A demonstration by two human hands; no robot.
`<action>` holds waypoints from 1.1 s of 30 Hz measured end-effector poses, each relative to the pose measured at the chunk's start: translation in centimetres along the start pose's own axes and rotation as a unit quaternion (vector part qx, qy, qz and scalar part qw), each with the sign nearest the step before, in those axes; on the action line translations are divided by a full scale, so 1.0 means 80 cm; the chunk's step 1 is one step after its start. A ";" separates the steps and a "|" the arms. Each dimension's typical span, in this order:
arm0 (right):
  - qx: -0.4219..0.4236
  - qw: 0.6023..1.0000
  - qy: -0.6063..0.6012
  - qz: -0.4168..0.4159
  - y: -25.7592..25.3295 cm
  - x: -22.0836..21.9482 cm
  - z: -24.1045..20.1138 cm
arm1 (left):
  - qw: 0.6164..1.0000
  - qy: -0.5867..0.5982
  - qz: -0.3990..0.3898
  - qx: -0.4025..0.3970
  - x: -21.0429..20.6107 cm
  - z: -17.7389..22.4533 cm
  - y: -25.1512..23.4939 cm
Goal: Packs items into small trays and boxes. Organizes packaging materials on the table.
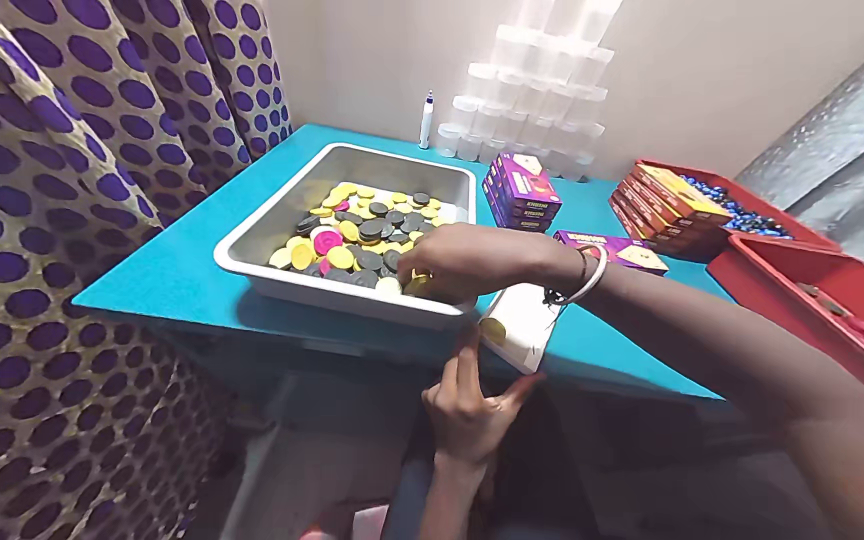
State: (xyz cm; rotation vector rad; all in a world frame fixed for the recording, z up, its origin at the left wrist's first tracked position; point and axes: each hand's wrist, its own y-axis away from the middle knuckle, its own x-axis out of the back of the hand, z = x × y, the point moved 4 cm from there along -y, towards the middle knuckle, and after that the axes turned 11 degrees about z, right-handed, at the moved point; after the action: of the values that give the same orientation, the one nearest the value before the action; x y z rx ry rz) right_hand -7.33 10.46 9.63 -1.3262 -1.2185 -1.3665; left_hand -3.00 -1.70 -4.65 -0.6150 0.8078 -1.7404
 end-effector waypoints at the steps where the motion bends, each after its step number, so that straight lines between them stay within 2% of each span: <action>1: -0.004 1.000 -0.007 0.003 0.000 0.001 0.000 | 1.000 0.001 -0.002 0.001 0.000 0.000 -0.001; 5: -0.028 0.990 -0.102 0.098 0.016 0.015 0.007 | 1.000 0.015 -0.001 0.000 0.000 -0.002 -0.001; 10: -0.046 0.943 -0.235 0.233 0.051 0.034 0.021 | 1.000 0.019 0.003 0.004 0.001 -0.003 -0.001; 15: -0.119 0.905 -0.245 0.326 0.099 0.026 0.030 | 1.000 0.020 -0.012 0.006 0.001 -0.003 -0.001; 20: -0.239 0.902 -0.225 0.279 0.171 -0.009 0.028 | 0.999 0.028 -0.013 0.011 0.001 -0.005 0.000; 23: -0.279 0.906 -0.196 0.250 0.181 -0.038 0.030 | 1.000 0.028 -0.009 0.005 0.000 -0.004 0.000; 26: -0.267 0.910 -0.205 0.241 0.180 -0.054 0.026 | 1.000 0.025 -0.008 -0.003 0.001 -0.004 -0.001; 30: -0.259 0.921 -0.133 0.259 0.183 -0.055 0.020 | 1.000 0.025 -0.016 0.002 0.002 -0.006 -0.002; 33: -0.250 0.927 -0.122 0.253 0.185 -0.055 0.019 | 1.000 0.025 -0.012 0.001 0.001 -0.006 -0.001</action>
State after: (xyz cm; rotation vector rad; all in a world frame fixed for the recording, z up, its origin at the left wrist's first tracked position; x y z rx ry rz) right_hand 7.82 9.35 6.36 -2.0501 -0.6049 -1.1854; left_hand -3.45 -1.68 -4.90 -0.5844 0.8355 -1.7846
